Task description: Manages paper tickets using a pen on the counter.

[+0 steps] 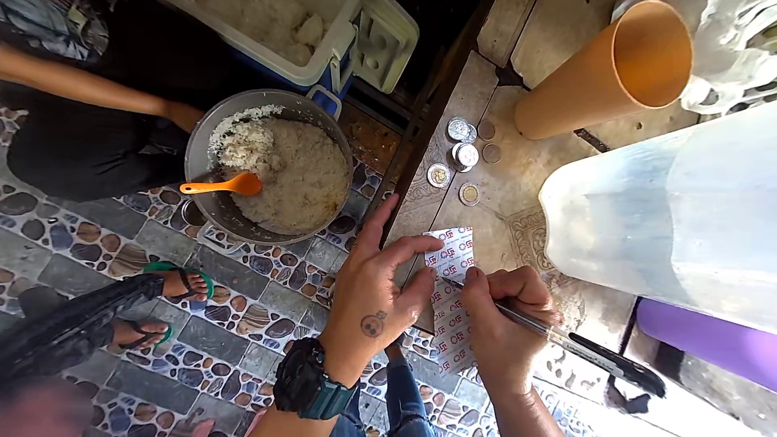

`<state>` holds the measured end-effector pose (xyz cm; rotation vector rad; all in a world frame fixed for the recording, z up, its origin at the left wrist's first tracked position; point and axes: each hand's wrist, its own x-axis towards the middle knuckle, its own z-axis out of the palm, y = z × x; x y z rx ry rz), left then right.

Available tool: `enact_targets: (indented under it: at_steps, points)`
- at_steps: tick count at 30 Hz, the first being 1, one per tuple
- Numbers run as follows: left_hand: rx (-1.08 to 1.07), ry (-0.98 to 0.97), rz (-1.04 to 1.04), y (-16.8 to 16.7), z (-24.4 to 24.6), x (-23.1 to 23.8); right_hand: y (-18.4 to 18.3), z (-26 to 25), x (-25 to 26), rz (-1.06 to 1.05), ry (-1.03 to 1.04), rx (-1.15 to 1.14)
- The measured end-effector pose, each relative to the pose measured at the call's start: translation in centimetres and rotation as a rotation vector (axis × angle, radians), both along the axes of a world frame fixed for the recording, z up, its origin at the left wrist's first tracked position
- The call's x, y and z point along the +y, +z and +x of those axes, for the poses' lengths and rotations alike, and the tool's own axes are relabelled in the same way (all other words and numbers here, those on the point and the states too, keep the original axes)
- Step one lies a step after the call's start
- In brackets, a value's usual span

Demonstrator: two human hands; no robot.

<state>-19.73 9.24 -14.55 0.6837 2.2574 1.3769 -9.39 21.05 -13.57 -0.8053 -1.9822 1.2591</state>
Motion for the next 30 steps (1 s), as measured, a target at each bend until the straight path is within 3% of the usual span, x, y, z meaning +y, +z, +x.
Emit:
enact_targets:
  at_steps: [30]
  points:
    - [-0.007, 0.002, -0.012, 0.15, -0.04, -0.03, 0.06, -0.02, -0.02, 0.058, -0.076, 0.001]
